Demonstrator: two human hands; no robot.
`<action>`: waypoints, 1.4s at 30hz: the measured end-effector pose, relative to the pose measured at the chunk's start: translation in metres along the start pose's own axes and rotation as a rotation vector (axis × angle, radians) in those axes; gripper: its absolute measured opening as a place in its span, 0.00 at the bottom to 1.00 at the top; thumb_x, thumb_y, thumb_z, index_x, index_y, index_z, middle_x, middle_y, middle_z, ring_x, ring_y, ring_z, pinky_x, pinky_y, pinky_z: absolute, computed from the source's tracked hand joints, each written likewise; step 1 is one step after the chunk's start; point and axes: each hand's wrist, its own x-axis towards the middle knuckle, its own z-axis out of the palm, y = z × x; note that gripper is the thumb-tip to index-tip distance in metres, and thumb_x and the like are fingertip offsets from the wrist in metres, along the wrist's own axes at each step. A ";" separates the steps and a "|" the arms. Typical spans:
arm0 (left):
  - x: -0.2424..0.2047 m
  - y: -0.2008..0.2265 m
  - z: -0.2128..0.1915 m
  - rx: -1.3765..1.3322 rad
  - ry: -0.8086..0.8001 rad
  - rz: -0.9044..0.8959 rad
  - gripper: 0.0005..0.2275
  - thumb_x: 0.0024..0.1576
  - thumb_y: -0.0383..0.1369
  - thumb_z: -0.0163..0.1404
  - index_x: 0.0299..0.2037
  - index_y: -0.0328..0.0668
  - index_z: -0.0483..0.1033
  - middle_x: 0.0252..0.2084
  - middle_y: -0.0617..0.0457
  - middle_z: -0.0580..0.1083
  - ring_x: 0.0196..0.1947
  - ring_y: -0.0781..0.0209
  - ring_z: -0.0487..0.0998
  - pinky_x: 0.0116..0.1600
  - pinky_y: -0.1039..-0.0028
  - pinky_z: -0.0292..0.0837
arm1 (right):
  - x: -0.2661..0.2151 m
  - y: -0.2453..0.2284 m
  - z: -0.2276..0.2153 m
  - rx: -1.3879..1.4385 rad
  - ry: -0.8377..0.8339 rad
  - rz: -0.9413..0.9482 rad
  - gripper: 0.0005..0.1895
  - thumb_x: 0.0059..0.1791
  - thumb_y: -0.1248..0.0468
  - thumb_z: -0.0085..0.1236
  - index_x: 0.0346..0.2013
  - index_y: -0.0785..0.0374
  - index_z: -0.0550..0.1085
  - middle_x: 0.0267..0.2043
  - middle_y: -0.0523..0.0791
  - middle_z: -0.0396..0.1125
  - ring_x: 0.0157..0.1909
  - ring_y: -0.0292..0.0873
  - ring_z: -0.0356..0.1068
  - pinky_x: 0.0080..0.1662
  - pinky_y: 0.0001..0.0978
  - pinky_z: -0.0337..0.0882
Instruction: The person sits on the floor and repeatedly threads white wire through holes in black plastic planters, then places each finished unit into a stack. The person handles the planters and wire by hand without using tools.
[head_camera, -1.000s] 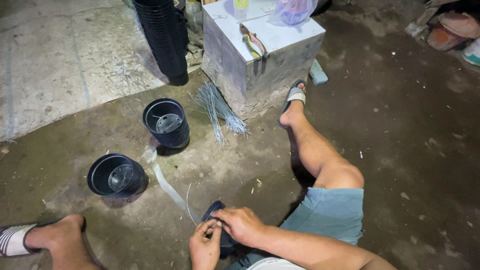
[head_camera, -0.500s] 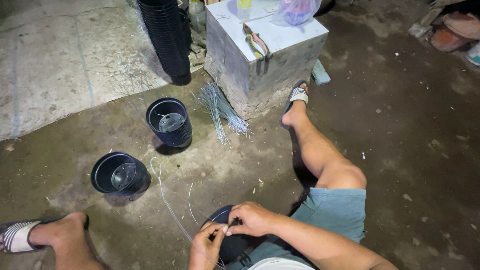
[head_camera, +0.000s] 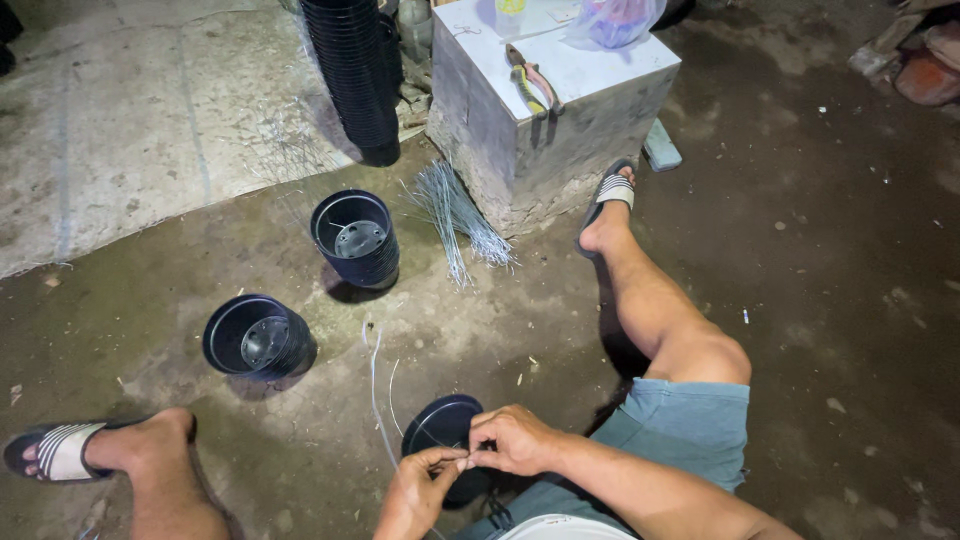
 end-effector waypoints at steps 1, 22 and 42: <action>0.004 -0.005 0.002 -0.072 -0.014 0.010 0.08 0.55 0.28 0.59 0.43 0.35 0.86 0.34 0.50 0.85 0.35 0.67 0.81 0.43 0.77 0.75 | 0.000 0.001 0.000 -0.006 -0.011 0.014 0.08 0.46 0.60 0.67 0.31 0.60 0.78 0.32 0.47 0.71 0.35 0.53 0.72 0.36 0.43 0.68; 0.003 0.013 0.024 -0.076 0.345 0.062 0.10 0.49 0.26 0.62 0.41 0.39 0.78 0.29 0.55 0.84 0.31 0.72 0.79 0.46 0.78 0.72 | 0.004 -0.004 -0.006 0.156 0.069 0.106 0.08 0.47 0.64 0.65 0.40 0.63 0.80 0.37 0.46 0.70 0.32 0.42 0.73 0.36 0.33 0.72; 0.020 -0.051 0.036 -0.414 0.100 0.151 0.05 0.61 0.28 0.53 0.36 0.33 0.76 0.29 0.51 0.80 0.30 0.70 0.77 0.40 0.78 0.73 | -0.002 -0.008 -0.006 0.157 0.033 0.042 0.05 0.47 0.64 0.65 0.33 0.63 0.79 0.32 0.46 0.71 0.34 0.43 0.73 0.37 0.34 0.72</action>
